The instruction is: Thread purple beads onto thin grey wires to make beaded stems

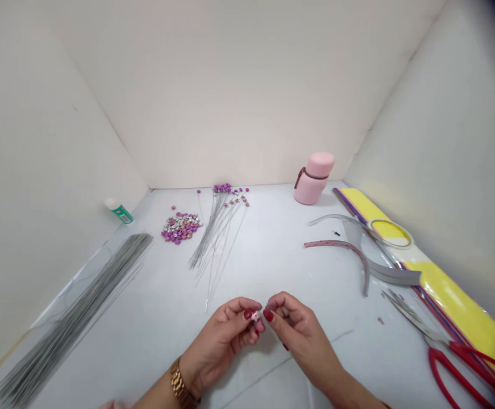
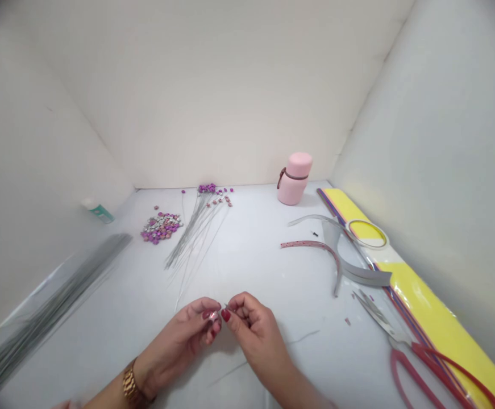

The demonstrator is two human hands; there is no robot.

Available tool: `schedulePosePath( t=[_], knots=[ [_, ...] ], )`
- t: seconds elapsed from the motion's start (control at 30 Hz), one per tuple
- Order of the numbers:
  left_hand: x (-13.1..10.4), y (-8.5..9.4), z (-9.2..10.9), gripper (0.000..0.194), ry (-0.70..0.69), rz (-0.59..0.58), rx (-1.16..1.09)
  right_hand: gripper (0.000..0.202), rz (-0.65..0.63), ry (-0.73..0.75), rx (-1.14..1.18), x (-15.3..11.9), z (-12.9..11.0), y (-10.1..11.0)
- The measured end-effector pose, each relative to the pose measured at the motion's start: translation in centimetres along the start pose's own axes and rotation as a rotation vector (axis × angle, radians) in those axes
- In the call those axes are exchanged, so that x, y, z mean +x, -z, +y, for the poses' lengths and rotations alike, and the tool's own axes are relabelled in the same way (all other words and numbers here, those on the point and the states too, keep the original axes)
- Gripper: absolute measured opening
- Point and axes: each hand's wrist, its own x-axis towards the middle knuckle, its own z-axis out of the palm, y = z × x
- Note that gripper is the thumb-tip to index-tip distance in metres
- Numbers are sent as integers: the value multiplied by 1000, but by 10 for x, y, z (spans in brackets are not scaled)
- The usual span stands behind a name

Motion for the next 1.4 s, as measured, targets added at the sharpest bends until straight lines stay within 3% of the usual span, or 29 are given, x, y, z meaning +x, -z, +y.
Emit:
schedulePosePath(
  t=[0.13,0.3,0.5,0.63,0.8,0.93,1.07,1.2,1.4],
  knots=[
    [0,2,-1,4,69,-41,-91,17,-43,-79,135,2,-2,-2],
    [2,3,-7,5,109,-81,-175,11,-97,-61,256,3,-2,-7],
    [2,0,-10,7,36,4,-122,7,-59,24,219,1,-6,-11],
    [3,-3,-10,11,-53,33,-8,8,-117,62,210,1,-8,-11],
    [4,-5,-9,13,-113,44,120,9,-125,26,189,0,-8,-11],
    [2,-7,-6,12,-199,52,325,13,21,23,52,0,0,-9],
    [-3,-6,-3,15,-413,115,770,16,126,110,-153,0,6,-7],
    [-9,-4,-1,24,-585,125,1080,17,121,201,-257,-1,7,-5],
    [-13,-5,2,25,-623,205,1193,19,108,315,-374,-3,4,-4]
  ],
)
